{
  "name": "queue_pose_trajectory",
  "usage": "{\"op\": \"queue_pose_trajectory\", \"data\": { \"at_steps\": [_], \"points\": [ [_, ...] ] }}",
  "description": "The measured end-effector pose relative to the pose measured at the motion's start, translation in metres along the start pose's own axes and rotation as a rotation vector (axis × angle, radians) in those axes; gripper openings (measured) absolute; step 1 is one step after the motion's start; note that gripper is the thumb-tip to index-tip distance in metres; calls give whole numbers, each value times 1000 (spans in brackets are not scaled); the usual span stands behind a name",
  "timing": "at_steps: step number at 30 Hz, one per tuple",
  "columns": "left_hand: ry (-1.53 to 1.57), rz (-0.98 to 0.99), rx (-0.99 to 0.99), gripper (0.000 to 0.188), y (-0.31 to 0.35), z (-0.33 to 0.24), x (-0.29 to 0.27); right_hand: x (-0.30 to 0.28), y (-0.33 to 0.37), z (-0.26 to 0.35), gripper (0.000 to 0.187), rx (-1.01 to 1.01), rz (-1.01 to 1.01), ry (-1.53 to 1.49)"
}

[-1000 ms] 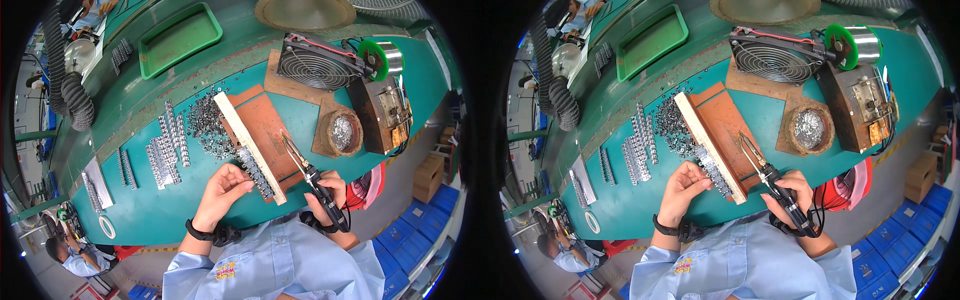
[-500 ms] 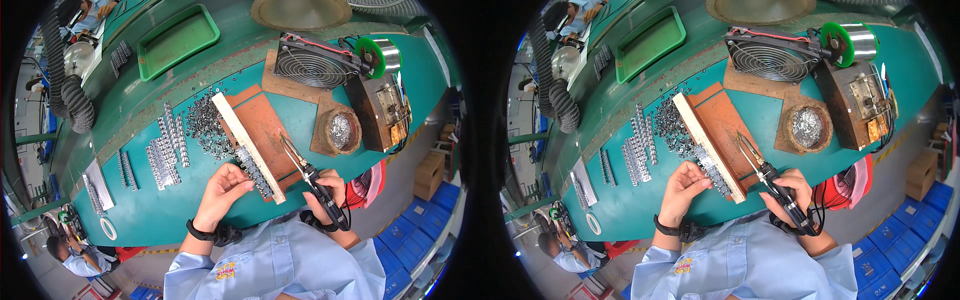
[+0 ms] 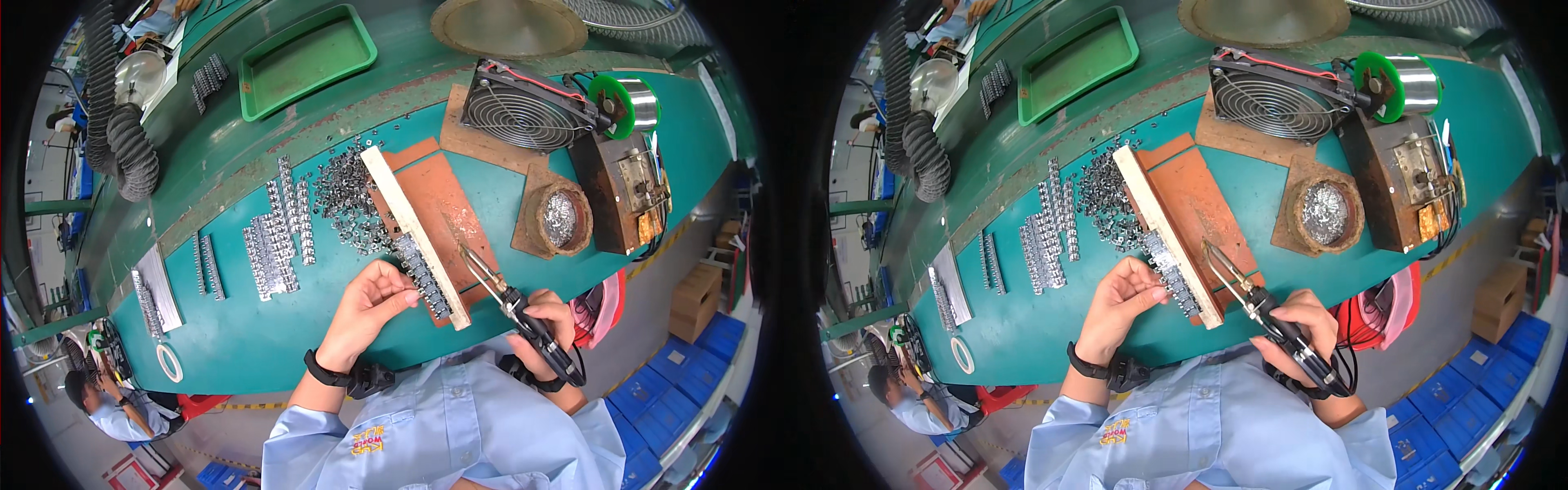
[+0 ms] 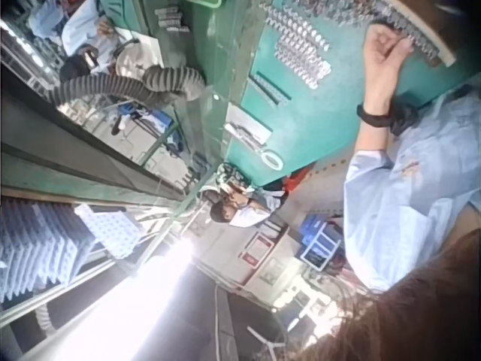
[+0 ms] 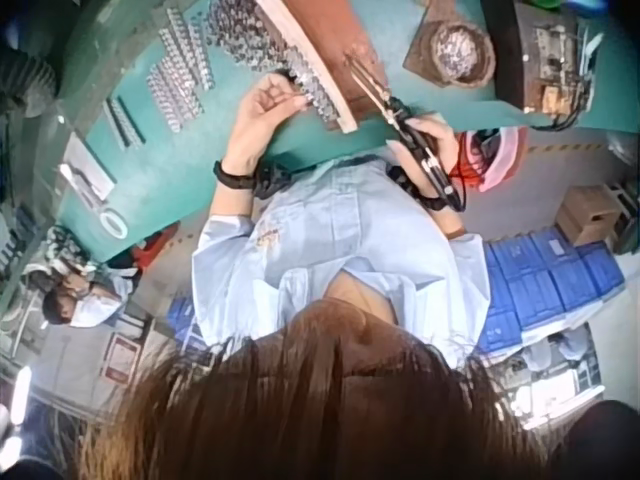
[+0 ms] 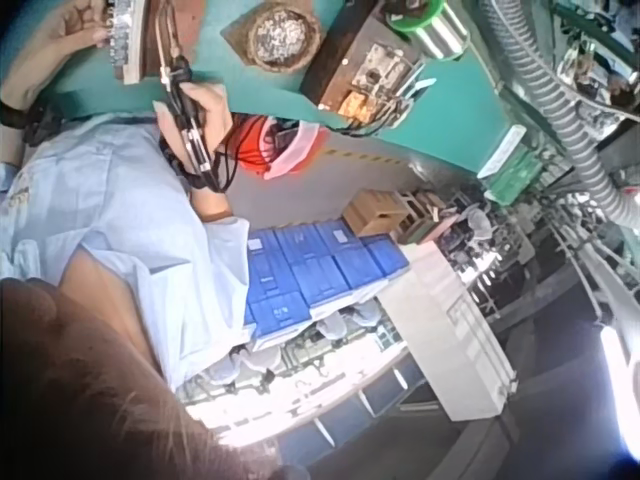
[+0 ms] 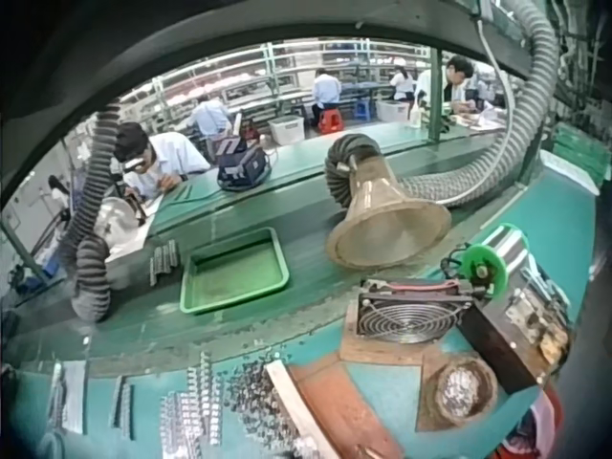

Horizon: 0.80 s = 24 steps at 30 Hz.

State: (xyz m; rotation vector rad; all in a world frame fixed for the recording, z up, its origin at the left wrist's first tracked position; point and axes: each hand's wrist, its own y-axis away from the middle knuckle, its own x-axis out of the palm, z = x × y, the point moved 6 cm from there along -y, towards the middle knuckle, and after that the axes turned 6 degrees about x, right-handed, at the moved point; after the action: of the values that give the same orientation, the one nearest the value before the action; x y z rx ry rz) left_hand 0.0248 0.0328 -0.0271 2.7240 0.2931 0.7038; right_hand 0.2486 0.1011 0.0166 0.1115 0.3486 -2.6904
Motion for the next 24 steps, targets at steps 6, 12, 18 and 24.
{"op": "queue_pose_trajectory", "data": {
  "at_steps": [6,12,18,24],
  "points": [
    [-6,-17,-5,17,-1,0,0,0,-4,19,40,-98,137,77],
    [0,-30,-3,18,-1,0,1,5,-6,24,37,-130,209,103],
    [1,-25,-6,18,-2,0,1,15,-4,25,39,-151,325,129],
    [-4,-21,2,18,-3,1,0,17,-7,24,34,-137,282,138]
  ]
}}
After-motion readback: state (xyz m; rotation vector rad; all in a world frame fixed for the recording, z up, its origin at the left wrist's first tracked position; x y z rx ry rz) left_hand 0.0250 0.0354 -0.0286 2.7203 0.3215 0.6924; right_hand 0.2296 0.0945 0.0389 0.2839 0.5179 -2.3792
